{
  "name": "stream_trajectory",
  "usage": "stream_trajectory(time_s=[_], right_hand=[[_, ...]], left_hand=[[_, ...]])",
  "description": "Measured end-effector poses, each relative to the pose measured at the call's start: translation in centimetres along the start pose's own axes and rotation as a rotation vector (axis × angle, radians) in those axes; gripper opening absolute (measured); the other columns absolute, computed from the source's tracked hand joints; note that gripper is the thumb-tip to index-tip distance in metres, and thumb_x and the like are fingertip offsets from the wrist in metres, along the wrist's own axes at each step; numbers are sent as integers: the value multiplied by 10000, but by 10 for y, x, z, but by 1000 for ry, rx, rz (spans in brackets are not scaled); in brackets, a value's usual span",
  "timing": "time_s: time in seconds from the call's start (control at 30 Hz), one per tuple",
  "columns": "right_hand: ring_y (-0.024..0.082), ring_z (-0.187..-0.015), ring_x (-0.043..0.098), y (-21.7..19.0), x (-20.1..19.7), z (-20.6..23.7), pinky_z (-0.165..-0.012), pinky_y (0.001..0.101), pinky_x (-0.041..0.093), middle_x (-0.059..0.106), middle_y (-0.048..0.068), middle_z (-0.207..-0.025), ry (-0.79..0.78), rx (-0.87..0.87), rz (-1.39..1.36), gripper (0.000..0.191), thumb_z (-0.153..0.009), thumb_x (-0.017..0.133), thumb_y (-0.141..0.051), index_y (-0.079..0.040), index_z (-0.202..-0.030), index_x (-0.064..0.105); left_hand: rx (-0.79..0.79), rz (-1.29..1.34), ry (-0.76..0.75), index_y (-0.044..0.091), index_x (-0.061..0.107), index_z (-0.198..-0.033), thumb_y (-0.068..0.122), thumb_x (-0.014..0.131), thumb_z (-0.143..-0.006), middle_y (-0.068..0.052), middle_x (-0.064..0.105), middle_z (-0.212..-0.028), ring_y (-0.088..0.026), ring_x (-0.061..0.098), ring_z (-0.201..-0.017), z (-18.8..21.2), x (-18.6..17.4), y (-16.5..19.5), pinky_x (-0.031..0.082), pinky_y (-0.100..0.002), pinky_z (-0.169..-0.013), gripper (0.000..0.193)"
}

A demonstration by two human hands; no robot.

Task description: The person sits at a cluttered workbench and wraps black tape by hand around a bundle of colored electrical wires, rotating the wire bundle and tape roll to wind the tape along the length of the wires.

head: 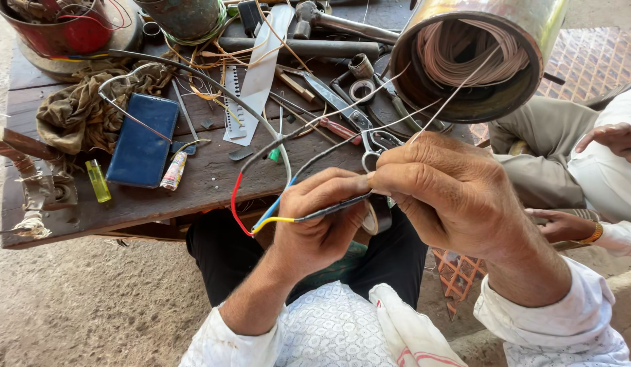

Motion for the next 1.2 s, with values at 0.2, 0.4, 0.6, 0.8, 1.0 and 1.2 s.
stream_trajectory(time_s=[0.2,0.4,0.6,0.8,1.0,1.2], right_hand=[[256,-869,686,3,4,3,-759,359,554,688,98,-1008,10,-22,-11,325,-838,748,40,-80,-1133,680],[252,-918,705,0,7,0,-773,352,572,672,128,-1076,-60,-21,-135,359,-841,736,29,-62,-1186,698],[260,-833,712,-16,10,-8,-698,377,569,689,140,-1027,39,-191,60,307,-840,793,-51,-4,-1131,705],[236,-767,694,-13,7,3,-641,361,555,668,93,-950,112,-153,183,291,-863,842,-204,-22,-1040,701],[240,-668,647,-7,13,1,-565,385,487,605,74,-806,21,35,344,274,-939,820,-252,-69,-825,650],[231,-718,671,2,-5,1,-615,365,525,648,109,-868,-16,89,16,142,-919,735,-95,12,-985,669]], left_hand=[[-202,289,-23,-37,663,-1218,-62,688,-991,-78,729,-956,-99,713,-839,19,10,-13,594,-232,-745,230],[-483,829,-6,-87,668,-1115,47,651,-1044,-114,714,-889,-117,690,-744,36,17,-26,551,-237,-648,153],[-501,715,113,-80,675,-1120,179,621,-1062,-95,709,-855,-100,633,-678,44,-9,-32,494,-215,-579,270],[-180,170,243,15,696,-1182,198,596,-1108,-103,544,-1312,-152,531,-1199,36,-7,-10,441,-301,-1049,221],[48,50,204,49,619,-1002,198,654,-1074,-132,313,-1567,-210,379,-1491,17,-2,13,424,-377,-1169,169],[-45,176,68,36,566,-1018,25,677,-983,-175,605,-1336,-202,662,-1156,2,-1,9,559,-310,-998,117]])
Point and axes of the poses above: each hand's wrist, its own z-axis away from the middle knuckle, its own x-axis out of the palm, y = z × x, the point moved 9 cm from there along -z, towards the middle knuckle
